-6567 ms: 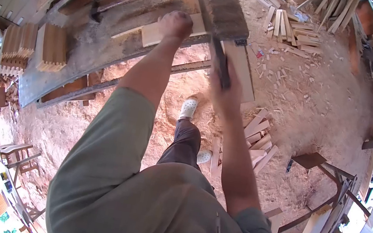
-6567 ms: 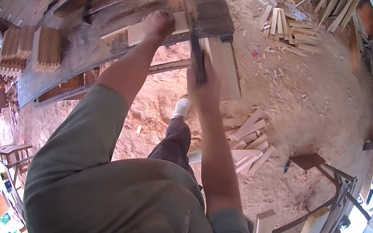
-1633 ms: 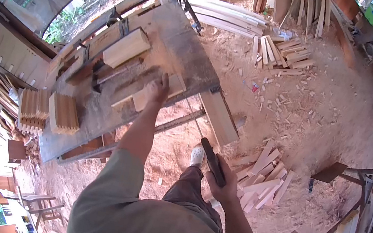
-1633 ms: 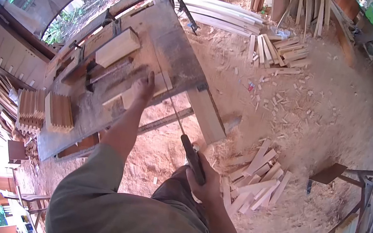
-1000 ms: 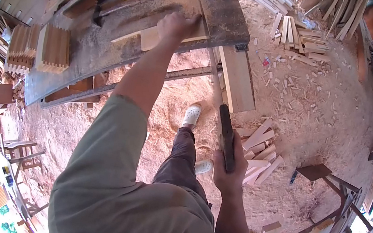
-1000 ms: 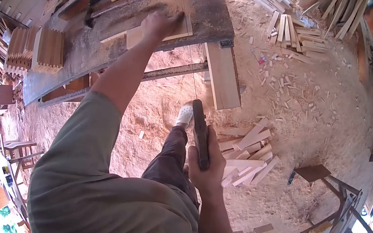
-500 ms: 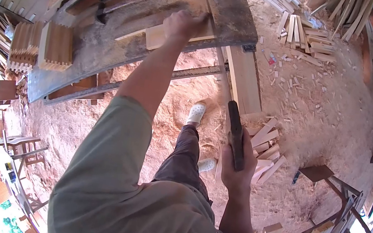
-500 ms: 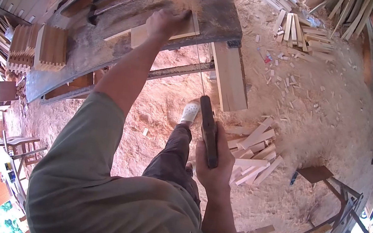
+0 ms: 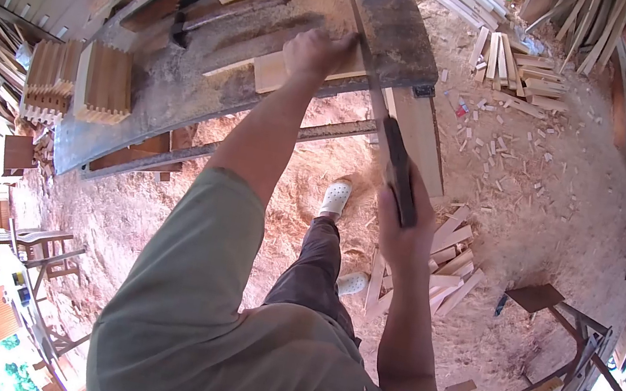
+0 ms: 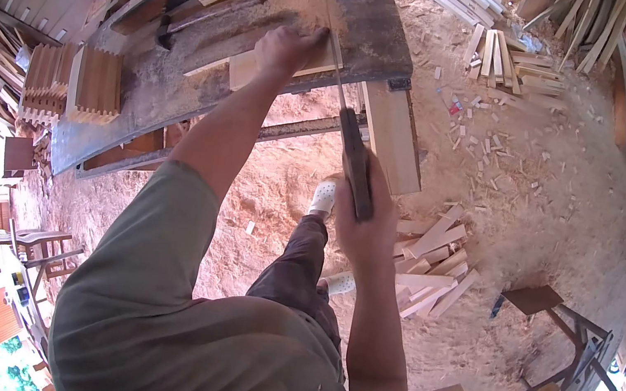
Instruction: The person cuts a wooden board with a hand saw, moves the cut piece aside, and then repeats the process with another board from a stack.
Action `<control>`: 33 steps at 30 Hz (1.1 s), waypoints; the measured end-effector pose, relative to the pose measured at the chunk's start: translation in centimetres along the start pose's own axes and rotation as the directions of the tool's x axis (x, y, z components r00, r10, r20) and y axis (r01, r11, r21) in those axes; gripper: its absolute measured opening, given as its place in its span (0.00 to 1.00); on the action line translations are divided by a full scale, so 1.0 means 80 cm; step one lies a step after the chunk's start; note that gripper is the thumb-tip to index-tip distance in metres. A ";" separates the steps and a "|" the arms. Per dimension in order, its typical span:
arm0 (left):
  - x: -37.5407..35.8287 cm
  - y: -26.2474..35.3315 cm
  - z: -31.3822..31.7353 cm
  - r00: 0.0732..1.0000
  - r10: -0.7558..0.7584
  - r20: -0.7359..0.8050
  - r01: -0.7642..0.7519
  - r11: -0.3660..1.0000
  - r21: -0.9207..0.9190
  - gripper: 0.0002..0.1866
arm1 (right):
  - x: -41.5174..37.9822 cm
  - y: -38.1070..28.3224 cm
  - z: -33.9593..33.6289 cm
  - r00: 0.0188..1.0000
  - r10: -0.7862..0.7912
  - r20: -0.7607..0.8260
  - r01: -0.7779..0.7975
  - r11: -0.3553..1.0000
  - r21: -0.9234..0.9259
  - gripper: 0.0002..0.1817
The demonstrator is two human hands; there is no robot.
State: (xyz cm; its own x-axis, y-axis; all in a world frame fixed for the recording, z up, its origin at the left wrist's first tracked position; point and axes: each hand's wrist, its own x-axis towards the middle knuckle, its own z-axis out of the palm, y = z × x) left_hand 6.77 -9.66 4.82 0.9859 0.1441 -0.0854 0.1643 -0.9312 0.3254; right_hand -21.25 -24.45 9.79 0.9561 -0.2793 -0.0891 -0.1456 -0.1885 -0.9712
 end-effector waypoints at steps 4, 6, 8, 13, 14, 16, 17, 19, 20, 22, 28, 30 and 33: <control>0.008 -0.006 0.009 0.999 0.036 -0.017 -0.036 0.999 0.009 0.45 | 0.007 0.003 0.002 1.000 -0.016 -0.005 0.016 1.000 -0.020 0.26; 0.007 -0.007 0.012 0.999 0.016 -0.034 -0.016 1.000 0.017 0.44 | -0.022 0.002 -0.010 1.000 0.026 0.001 -0.026 0.999 0.035 0.26; 0.004 -0.006 0.012 0.998 0.032 -0.049 -0.030 0.998 0.052 0.43 | -0.046 -0.001 -0.018 1.000 0.021 -0.013 -0.021 1.000 -0.016 0.26; 0.003 -0.006 0.016 0.996 0.046 -0.075 -0.045 0.999 0.016 0.40 | 0.025 -0.007 0.008 0.999 0.013 0.033 -0.012 0.999 -0.045 0.27; 0.006 -0.013 0.029 0.987 0.082 -0.137 -0.083 0.997 -0.004 0.40 | 0.044 -0.014 0.014 0.999 0.006 0.054 -0.001 0.995 -0.101 0.27; 0.007 -0.015 0.030 0.983 0.091 -0.159 -0.098 0.995 -0.036 0.39 | 0.050 0.014 0.022 0.996 -0.086 0.018 0.087 0.993 -0.084 0.27; 0.005 -0.012 0.025 0.991 0.069 -0.116 -0.075 0.996 -0.050 0.40 | 0.051 0.021 0.024 0.987 -0.158 -0.011 0.156 0.985 -0.074 0.27; 0.007 -0.015 0.029 0.994 0.070 -0.089 -0.072 0.997 -0.020 0.40 | 0.046 0.007 0.025 0.990 -0.136 -0.034 0.135 0.990 -0.034 0.27; 0.009 -0.017 0.035 0.989 0.090 -0.117 -0.091 0.996 -0.009 0.39 | 0.046 0.006 0.026 0.991 -0.131 -0.030 0.130 0.990 -0.053 0.29; 0.007 -0.018 0.036 0.982 0.121 -0.145 -0.123 0.992 -0.002 0.39 | 0.038 0.014 0.029 0.991 -0.129 -0.039 0.126 0.989 -0.076 0.30; 0.003 -0.015 0.029 0.985 0.110 -0.135 -0.102 0.993 0.068 0.40 | 0.042 0.007 0.037 0.994 -0.106 -0.022 0.105 0.994 -0.031 0.34; 0.007 -0.016 0.025 0.990 0.046 -0.135 -0.041 0.998 0.043 0.41 | 0.044 0.014 0.039 0.995 -0.090 -0.044 0.090 0.996 -0.020 0.34; 0.014 -0.019 0.028 0.990 0.027 -0.141 -0.017 0.997 0.076 0.42 | 0.032 0.027 0.034 0.989 -0.115 -0.097 0.113 0.993 -0.025 0.33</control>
State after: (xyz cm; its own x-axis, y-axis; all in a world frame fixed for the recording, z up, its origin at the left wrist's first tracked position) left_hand 7.53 -8.81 2.07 0.9847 0.1645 0.0575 0.1449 -0.9562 0.2545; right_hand -18.42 -22.99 6.89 0.9372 -0.3458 0.0453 -0.0427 -0.2426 -0.9692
